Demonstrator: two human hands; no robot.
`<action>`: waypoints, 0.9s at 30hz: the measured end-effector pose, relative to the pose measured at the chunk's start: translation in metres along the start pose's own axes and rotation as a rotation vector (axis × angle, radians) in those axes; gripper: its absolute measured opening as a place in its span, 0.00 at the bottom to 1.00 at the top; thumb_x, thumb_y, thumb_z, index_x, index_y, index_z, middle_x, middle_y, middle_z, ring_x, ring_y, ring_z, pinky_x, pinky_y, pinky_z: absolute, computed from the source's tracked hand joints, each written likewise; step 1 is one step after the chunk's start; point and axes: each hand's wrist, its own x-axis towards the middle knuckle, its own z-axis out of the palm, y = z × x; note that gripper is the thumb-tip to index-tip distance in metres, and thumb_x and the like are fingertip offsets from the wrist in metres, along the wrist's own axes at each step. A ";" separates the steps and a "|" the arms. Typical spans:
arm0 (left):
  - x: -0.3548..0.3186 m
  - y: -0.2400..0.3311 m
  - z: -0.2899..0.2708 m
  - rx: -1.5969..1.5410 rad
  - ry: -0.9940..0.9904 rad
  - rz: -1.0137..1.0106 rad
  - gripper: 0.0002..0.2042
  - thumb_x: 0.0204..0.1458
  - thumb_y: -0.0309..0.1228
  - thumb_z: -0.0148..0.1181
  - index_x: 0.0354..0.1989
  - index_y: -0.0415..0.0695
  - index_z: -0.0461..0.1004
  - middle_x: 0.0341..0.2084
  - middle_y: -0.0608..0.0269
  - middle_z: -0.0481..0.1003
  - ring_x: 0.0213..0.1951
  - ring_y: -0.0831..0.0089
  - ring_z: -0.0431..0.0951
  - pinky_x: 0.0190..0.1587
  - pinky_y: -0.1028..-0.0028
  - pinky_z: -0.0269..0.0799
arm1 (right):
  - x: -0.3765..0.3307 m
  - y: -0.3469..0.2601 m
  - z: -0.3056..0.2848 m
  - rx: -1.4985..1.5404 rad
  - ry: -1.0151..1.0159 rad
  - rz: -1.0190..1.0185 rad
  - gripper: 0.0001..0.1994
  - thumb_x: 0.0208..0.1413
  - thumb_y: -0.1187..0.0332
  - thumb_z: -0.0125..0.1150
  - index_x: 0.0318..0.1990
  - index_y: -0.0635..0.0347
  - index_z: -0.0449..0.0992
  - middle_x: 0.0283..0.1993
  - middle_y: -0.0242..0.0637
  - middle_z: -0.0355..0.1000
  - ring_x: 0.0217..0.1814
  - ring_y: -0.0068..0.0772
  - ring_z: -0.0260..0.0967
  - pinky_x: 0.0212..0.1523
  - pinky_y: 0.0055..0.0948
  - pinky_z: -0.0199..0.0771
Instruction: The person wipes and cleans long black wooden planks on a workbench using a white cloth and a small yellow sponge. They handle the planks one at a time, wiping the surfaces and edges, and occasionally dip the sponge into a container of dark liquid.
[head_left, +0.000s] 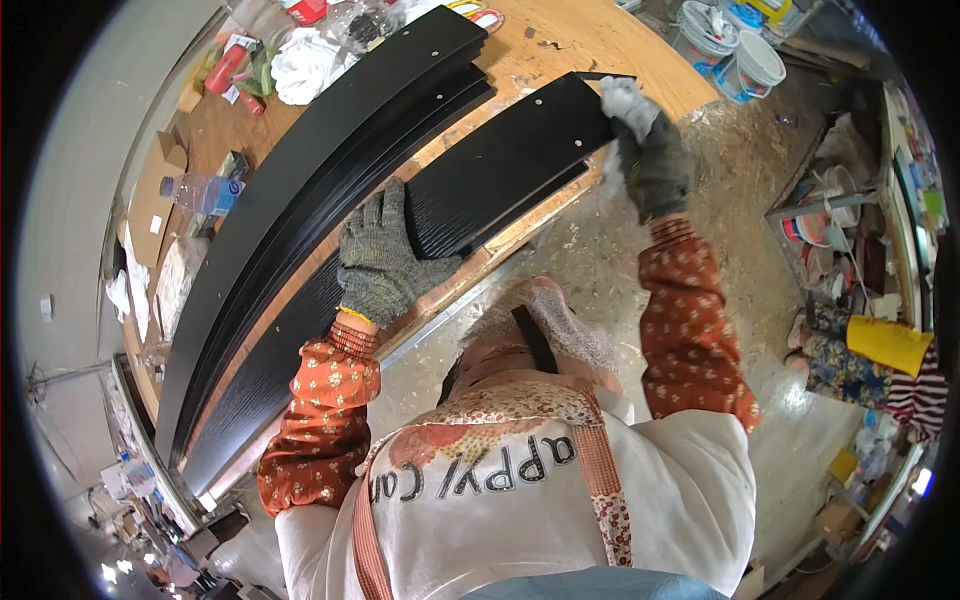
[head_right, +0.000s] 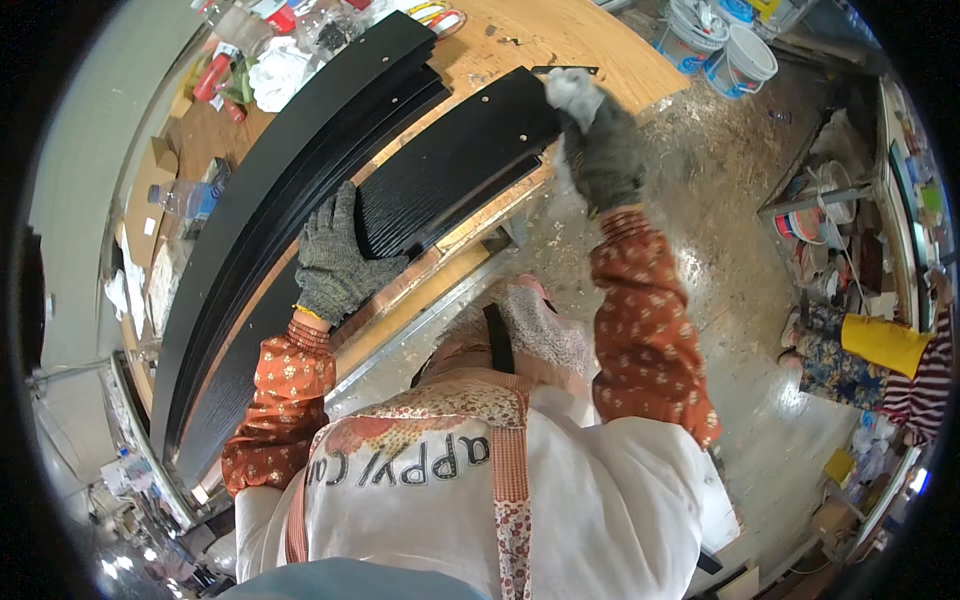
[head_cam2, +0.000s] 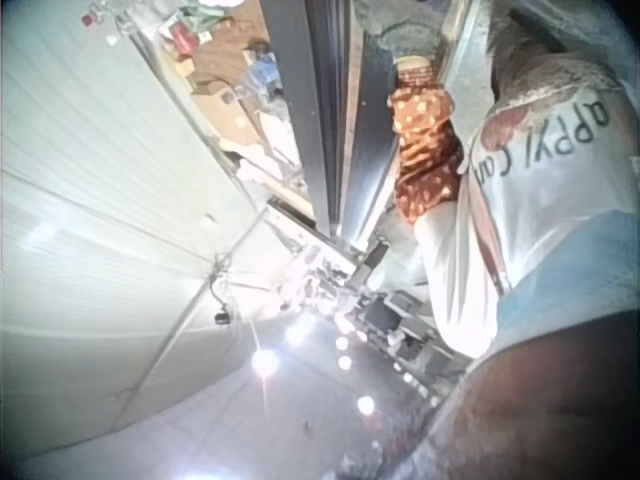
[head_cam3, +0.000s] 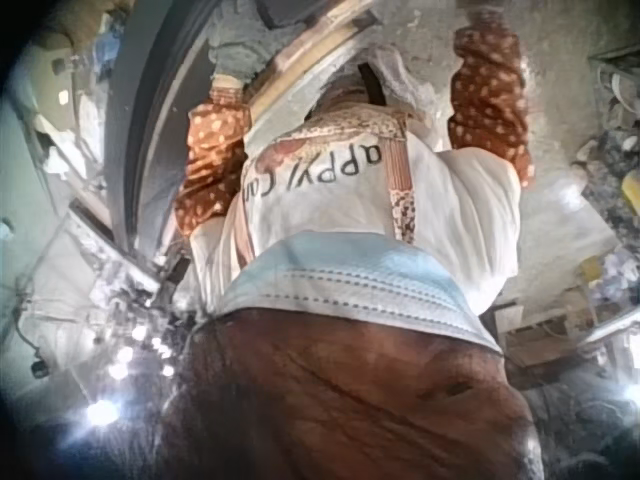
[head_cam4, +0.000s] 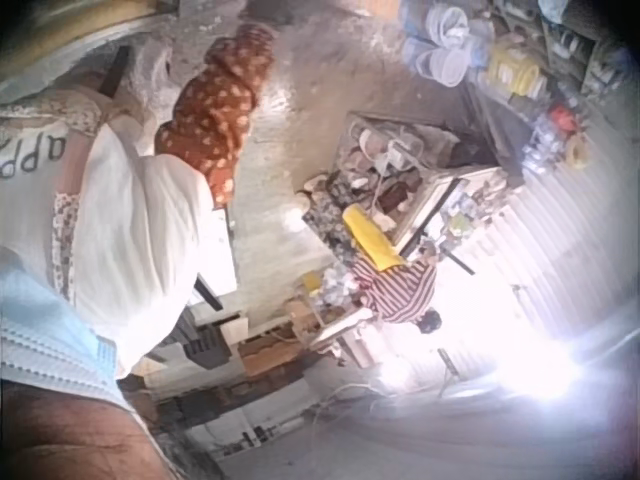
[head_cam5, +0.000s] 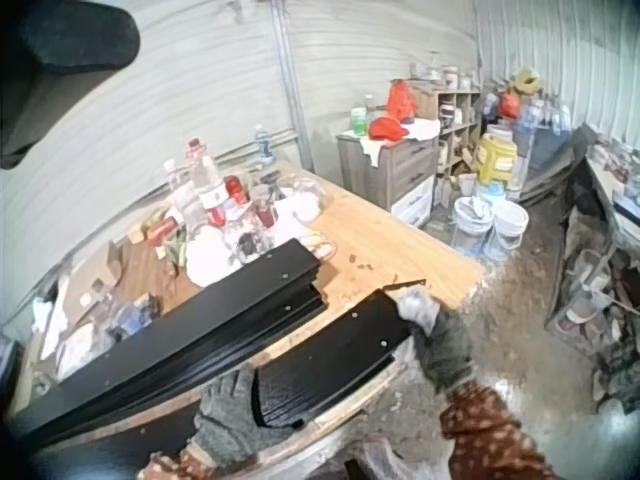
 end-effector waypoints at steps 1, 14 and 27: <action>0.003 -0.002 0.001 -0.021 0.002 0.008 0.57 0.28 0.59 0.72 0.66 0.37 0.53 0.58 0.39 0.61 0.61 0.46 0.60 0.65 0.54 0.52 | 0.020 0.003 -0.006 -0.209 0.029 -0.376 0.13 0.50 0.71 0.60 0.46 0.53 0.75 0.49 0.41 0.72 0.50 0.48 0.69 0.54 0.41 0.67; 0.001 -0.005 -0.002 -0.094 0.089 0.026 0.51 0.27 0.48 0.72 0.64 0.40 0.58 0.58 0.47 0.65 0.58 0.47 0.65 0.62 0.54 0.58 | 0.129 0.010 0.026 -0.646 -0.817 -0.990 0.17 0.48 0.66 0.60 0.48 0.51 0.76 0.50 0.35 0.67 0.49 0.39 0.65 0.51 0.41 0.67; 0.001 -0.011 0.003 -0.022 0.041 -0.047 0.49 0.30 0.53 0.69 0.64 0.42 0.58 0.60 0.47 0.63 0.63 0.50 0.62 0.68 0.54 0.49 | 0.167 0.012 0.029 -0.343 -0.958 -1.281 0.12 0.49 0.64 0.60 0.41 0.55 0.76 0.45 0.32 0.66 0.44 0.33 0.62 0.48 0.36 0.68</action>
